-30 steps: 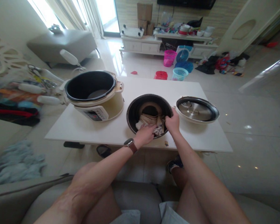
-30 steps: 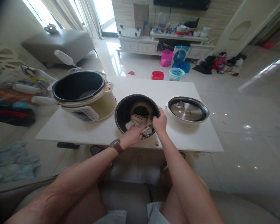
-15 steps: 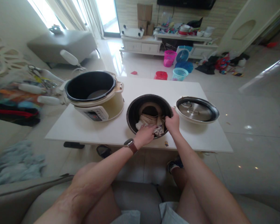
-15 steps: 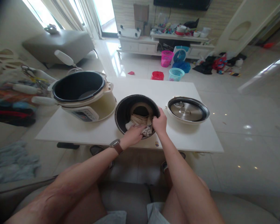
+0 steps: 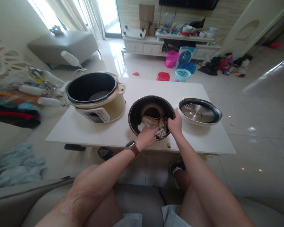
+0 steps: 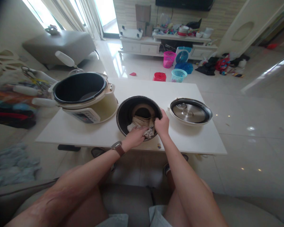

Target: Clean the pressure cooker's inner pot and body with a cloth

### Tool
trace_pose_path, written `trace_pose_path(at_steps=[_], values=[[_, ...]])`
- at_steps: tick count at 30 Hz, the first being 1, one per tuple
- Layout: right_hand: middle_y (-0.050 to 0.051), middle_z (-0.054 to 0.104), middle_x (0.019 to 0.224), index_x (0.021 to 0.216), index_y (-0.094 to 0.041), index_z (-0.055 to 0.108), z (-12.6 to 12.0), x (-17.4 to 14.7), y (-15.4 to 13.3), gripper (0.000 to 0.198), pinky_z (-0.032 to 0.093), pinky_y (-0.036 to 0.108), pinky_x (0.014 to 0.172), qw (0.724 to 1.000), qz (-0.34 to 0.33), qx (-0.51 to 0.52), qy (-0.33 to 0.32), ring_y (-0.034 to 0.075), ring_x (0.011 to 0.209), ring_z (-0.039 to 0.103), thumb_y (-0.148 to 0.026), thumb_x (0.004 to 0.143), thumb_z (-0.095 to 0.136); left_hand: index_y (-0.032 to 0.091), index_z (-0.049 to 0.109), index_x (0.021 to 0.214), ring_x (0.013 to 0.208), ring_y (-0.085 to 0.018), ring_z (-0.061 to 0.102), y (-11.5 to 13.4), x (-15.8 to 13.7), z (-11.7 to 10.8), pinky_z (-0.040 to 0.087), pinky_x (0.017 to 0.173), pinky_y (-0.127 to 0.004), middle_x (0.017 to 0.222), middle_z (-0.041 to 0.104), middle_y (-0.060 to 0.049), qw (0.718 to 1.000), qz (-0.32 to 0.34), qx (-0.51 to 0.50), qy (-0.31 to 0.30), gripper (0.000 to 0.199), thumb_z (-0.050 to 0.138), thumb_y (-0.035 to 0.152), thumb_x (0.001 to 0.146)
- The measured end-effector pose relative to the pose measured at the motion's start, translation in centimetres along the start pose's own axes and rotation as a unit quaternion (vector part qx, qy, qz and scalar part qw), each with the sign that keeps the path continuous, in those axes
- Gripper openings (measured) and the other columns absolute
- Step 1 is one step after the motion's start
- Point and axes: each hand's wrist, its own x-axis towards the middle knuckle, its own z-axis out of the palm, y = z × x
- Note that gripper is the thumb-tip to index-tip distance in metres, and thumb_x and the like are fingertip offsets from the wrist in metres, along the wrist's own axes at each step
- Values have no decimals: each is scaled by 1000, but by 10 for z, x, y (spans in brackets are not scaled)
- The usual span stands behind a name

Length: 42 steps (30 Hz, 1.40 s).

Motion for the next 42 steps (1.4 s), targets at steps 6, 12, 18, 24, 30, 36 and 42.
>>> trace_pose_path(at_steps=[6, 12, 18, 24, 30, 36, 42], values=[[7, 80, 116, 118, -20, 74, -1, 1, 0, 60, 55, 45, 108, 1000, 1, -1, -4, 29, 110, 71, -16, 63, 50, 18, 59, 144, 135, -29, 63, 2, 0, -1, 40, 123, -48, 143, 70, -15, 1000, 4, 2, 3, 53, 51, 13, 92], [7, 82, 108, 112, -19, 78, -7, 6, -3, 62, 55, 49, 110, 1000, -3, 18, -15, 29, 109, 72, -16, 58, 48, 24, 67, 139, 123, -30, 71, -4, 0, -5, 45, 115, -48, 129, 77, -13, 999, 13, 43, -23, 50, 49, 10, 93], [7, 82, 105, 108, -18, 81, -11, 10, -9, 60, 54, 51, 110, 999, -14, 5, -40, 30, 110, 71, -15, 58, 47, 23, 75, 127, 119, -31, 72, -17, -5, -20, 28, 129, -51, 115, 79, -14, 996, -14, 89, 3, 43, 49, 11, 94], [9, 82, 110, 112, -18, 80, -7, 5, -13, 61, 53, 54, 113, 999, -9, 3, -38, 30, 109, 72, -15, 60, 48, 16, 68, 134, 124, -34, 69, -14, -4, -16, 30, 127, -57, 122, 78, -17, 996, -49, 74, 24, 46, 46, 10, 94], [6, 83, 117, 116, -21, 80, -6, 3, -15, 63, 53, 49, 115, 999, -20, 7, -40, 30, 116, 72, -14, 61, 49, 20, 59, 144, 136, -28, 66, -2, 5, -1, 49, 117, -44, 145, 71, -11, 988, -52, -145, 31, 51, 45, 12, 96], [7, 83, 113, 112, -19, 80, -7, 5, -8, 60, 54, 49, 113, 999, -9, 11, -30, 30, 111, 73, -16, 61, 49, 23, 64, 141, 136, -23, 65, 14, 8, -6, 51, 115, -35, 145, 71, -7, 977, 5, -209, 34, 52, 44, 8, 96], [7, 84, 102, 104, -17, 81, -10, 9, 2, 56, 59, 44, 100, 999, 22, 4, -25, 29, 100, 73, -18, 58, 48, 23, 73, 134, 119, -32, 74, 4, -2, -21, 53, 109, -47, 125, 79, -15, 996, -11, -2, -83, 51, 51, 6, 92]])
